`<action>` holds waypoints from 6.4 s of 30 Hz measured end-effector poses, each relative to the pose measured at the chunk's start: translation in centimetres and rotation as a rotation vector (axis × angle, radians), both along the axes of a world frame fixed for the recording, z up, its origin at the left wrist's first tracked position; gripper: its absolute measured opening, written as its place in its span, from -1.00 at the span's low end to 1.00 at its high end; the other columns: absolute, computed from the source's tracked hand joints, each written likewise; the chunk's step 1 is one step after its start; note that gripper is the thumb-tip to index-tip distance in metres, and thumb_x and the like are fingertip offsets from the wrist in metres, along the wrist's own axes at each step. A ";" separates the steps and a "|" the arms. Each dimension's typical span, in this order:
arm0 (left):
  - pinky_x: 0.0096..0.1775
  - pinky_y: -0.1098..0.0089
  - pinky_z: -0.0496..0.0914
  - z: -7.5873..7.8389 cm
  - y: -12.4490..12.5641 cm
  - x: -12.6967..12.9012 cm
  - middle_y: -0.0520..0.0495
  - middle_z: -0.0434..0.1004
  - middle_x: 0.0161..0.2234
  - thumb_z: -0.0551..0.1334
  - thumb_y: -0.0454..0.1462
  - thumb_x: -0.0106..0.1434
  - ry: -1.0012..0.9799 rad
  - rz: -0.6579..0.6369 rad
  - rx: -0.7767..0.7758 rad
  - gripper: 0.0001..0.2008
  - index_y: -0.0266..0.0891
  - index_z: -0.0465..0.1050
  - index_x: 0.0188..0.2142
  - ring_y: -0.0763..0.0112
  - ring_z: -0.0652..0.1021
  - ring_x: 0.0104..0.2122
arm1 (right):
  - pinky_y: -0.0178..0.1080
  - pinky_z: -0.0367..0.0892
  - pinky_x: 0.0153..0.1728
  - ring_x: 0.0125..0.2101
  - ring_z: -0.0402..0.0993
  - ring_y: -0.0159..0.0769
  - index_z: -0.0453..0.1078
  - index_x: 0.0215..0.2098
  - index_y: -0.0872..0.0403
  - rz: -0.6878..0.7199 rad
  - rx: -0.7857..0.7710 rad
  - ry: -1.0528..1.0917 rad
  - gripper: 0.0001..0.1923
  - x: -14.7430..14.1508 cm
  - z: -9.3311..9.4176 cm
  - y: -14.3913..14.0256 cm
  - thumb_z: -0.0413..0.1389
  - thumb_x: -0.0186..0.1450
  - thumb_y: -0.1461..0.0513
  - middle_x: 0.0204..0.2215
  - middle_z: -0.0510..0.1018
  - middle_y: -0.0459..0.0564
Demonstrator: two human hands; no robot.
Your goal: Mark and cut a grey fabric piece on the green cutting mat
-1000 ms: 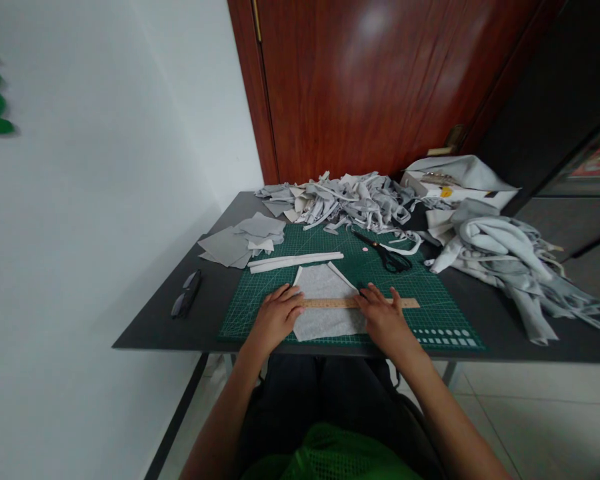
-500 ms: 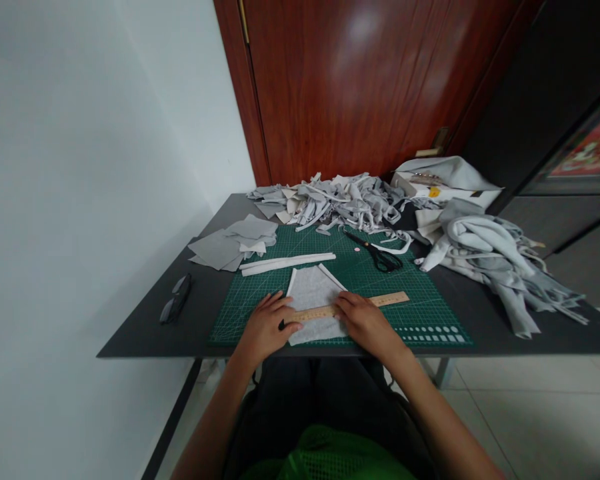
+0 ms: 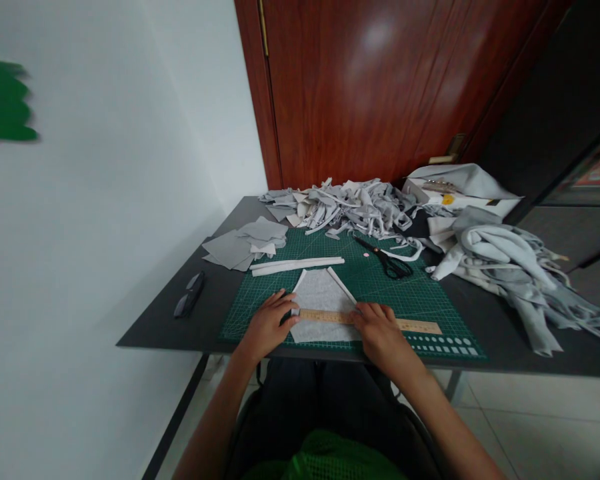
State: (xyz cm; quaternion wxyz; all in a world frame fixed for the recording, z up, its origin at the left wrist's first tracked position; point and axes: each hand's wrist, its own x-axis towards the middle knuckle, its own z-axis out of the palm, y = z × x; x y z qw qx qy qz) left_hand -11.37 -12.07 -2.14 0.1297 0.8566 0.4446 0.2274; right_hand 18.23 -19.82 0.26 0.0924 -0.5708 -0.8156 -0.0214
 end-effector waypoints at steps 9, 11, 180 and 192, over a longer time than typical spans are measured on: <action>0.42 -0.13 0.07 -0.4 0.3 -1.0 -0.08 0.46 0.30 0.27 -0.35 0.34 -0.058 -0.067 -0.104 -0.68 -0.08 0.57 0.06 0.06 0.24 0.43 | -0.06 0.23 0.19 0.15 0.42 -0.06 0.45 0.22 0.15 0.175 -0.095 0.116 -0.41 0.0 -0.4 0.7 -0.07 0.31 0.53 0.17 0.55 0.20; 0.42 -0.17 0.02 -0.2 0.1 -1.1 -0.06 0.50 0.27 0.25 -0.35 0.35 -0.059 -0.099 -0.116 -0.69 -0.06 0.58 0.04 0.07 0.25 0.43 | -0.05 0.23 0.23 0.17 0.40 -0.08 0.44 0.24 0.15 0.216 -0.091 0.164 -0.39 0.2 -0.5 0.7 -0.06 0.30 0.54 0.19 0.54 0.19; 0.41 -0.16 0.15 -1.4 -7.0 9.6 -0.24 0.41 0.33 0.14 -0.24 0.47 0.076 -0.061 0.160 -0.53 -0.21 0.33 0.33 -0.05 0.30 0.40 | 0.06 0.35 0.26 0.21 0.48 -0.04 0.61 0.10 -0.01 0.104 -0.177 0.436 -0.60 5.9 -2.7 2.1 0.17 0.34 0.37 0.18 0.56 0.15; 0.34 -0.07 0.26 -1.1 -6.2 10.3 -0.12 0.56 0.18 0.14 -0.33 0.48 -0.006 0.024 0.120 -0.73 -0.11 0.49 0.09 0.09 0.45 0.28 | 0.10 0.32 0.29 0.28 0.41 -0.02 0.61 0.08 -0.01 0.112 -0.232 0.488 -0.63 6.6 -2.5 2.0 0.13 0.38 0.36 0.22 0.54 0.16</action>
